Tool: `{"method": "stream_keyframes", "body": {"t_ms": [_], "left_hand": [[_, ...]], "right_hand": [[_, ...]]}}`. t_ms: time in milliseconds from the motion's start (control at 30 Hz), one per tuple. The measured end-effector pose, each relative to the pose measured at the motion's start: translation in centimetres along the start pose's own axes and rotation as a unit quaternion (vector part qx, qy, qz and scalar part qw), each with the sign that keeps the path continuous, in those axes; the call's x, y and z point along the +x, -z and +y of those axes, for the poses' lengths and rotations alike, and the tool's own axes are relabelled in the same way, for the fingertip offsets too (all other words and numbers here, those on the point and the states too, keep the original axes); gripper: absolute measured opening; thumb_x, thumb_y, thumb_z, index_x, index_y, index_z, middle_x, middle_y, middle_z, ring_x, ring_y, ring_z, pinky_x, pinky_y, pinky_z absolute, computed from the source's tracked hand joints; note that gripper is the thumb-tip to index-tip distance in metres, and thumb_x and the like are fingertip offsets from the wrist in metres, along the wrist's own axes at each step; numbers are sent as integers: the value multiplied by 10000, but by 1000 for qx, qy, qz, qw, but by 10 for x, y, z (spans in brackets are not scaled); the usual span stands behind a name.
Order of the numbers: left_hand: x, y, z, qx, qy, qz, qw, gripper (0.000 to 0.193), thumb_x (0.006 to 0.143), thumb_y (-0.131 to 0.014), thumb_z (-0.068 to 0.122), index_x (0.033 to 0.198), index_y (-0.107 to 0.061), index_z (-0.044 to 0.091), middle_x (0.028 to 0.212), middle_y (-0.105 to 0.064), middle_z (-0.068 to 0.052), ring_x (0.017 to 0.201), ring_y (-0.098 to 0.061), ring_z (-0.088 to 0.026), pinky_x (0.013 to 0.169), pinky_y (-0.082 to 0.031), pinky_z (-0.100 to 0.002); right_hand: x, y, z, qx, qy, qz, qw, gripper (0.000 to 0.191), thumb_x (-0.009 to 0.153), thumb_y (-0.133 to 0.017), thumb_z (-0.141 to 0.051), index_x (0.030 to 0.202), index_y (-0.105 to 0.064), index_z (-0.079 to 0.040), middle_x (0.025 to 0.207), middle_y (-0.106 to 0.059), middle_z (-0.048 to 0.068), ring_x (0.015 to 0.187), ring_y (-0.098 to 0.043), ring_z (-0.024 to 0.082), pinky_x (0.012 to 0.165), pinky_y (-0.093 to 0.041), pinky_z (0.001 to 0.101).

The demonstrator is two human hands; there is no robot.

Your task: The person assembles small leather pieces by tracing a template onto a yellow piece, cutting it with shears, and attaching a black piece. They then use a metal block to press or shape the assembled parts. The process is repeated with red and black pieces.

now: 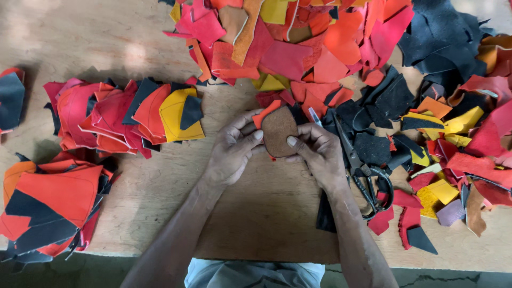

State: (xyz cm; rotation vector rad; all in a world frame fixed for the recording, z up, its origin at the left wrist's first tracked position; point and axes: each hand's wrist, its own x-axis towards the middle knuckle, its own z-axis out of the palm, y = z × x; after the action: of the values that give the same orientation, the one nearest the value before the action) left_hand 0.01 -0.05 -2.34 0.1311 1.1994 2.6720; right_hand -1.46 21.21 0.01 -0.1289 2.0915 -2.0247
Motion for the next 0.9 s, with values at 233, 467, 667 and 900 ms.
{"method": "stream_keyframes", "body": {"t_ms": [233, 467, 667, 900], "left_hand": [[0, 0, -2, 51, -9, 2, 999, 466, 1003, -618, 26, 1455, -508, -15, 1332, -675, -130, 1179, -676, -185, 1013, -605, -399], [-1, -3, -9, 81, 7, 1, 997, 450, 1002, -606, 20, 1442, -519, -11, 1310, -682, -120, 1139, -683, -175, 972, -618, -408], [-2, -3, -8, 105, 29, 5, 994, 455, 1003, -592, 20, 1453, -519, 18, 1324, -670, -108, 1131, -680, -170, 965, -622, -414], [-4, -2, 0, 102, 43, -25, 994, 489, 989, -588, 5, 1469, -497, 5, 1344, -657, -132, 1167, -679, -195, 980, -618, -412]], "right_hand": [[-3, 4, -8, -55, 37, -25, 997, 177, 958, -697, -50, 1126, -663, -8, 995, -702, 5, 880, -636, 51, 770, -540, 225], [-1, -1, 0, -60, 96, 18, 993, 172, 982, -735, -62, 1145, -709, -13, 921, -660, -35, 844, -563, 30, 802, -493, 205], [2, 2, 6, -35, 88, 1, 996, 338, 930, -762, -44, 1261, -697, -22, 893, -650, -52, 838, -567, 30, 797, -497, 207], [3, 8, 8, -71, 91, -11, 993, 379, 907, -796, -46, 1277, -718, -28, 927, -674, -45, 849, -568, 31, 793, -495, 214]]}}
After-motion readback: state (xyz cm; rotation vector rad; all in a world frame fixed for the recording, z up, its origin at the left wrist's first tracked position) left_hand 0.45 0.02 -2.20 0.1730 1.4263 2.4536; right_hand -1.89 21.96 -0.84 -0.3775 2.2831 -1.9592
